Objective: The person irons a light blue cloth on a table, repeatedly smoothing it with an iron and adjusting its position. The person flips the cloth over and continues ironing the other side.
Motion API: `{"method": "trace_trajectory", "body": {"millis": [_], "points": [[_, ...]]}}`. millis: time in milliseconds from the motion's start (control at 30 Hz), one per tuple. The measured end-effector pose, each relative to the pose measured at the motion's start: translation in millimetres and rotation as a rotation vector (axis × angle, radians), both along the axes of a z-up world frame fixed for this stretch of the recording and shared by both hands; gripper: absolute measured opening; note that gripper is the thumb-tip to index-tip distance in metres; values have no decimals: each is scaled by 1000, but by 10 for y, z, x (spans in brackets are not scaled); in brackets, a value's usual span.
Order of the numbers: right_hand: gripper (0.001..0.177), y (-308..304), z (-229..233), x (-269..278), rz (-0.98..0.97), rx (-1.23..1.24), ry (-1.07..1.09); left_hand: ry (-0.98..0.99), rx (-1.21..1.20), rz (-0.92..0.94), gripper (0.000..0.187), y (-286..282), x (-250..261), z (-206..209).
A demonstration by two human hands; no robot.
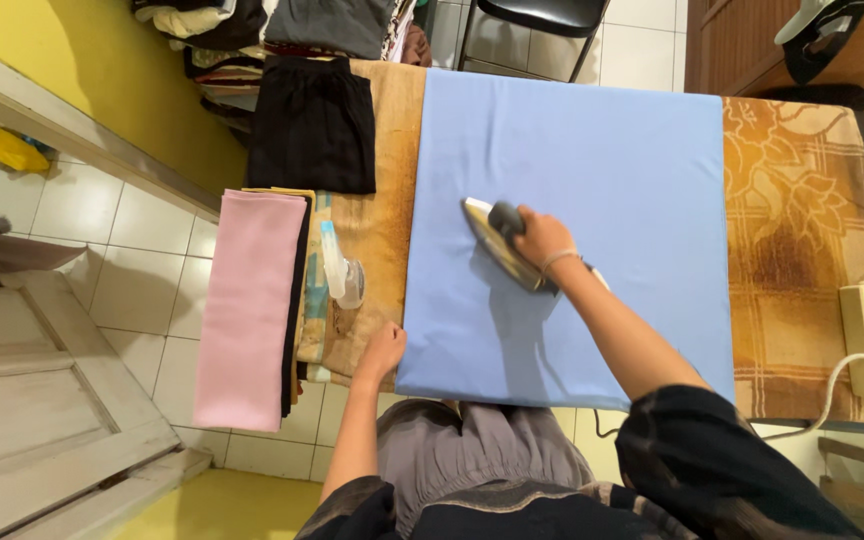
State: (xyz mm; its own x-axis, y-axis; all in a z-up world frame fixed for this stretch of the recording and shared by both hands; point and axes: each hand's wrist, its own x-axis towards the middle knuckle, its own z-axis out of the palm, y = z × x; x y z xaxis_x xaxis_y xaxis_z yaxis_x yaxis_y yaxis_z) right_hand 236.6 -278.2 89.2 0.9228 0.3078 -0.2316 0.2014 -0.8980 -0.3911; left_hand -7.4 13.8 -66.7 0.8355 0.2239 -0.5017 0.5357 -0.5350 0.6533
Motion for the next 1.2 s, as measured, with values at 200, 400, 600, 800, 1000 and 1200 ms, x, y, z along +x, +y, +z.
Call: {"method": "trace_trajectory", "body": {"millis": [200, 400, 600, 800, 1000, 1200], "points": [[26, 130, 150, -785, 154, -31, 120, 58, -118, -11, 28, 54, -202, 11], [36, 50, 188, -1730, 423, -105, 221, -43, -50, -19, 25, 85, -438, 109], [42, -50, 101, -1884, 529, -10, 150, 100, 82, -9, 24, -1, -388, 424], [37, 183, 15, -1404, 497, -43, 93, 147, 89, -110, 28, 69, -335, 351], [26, 566, 63, -532, 359, -11, -3, 187, -32, -51, 34, -13, 54, 572], [20, 814, 26, 458, 297, 18, -42, 65, 150, 40, 38, -272, 588, 670]]}}
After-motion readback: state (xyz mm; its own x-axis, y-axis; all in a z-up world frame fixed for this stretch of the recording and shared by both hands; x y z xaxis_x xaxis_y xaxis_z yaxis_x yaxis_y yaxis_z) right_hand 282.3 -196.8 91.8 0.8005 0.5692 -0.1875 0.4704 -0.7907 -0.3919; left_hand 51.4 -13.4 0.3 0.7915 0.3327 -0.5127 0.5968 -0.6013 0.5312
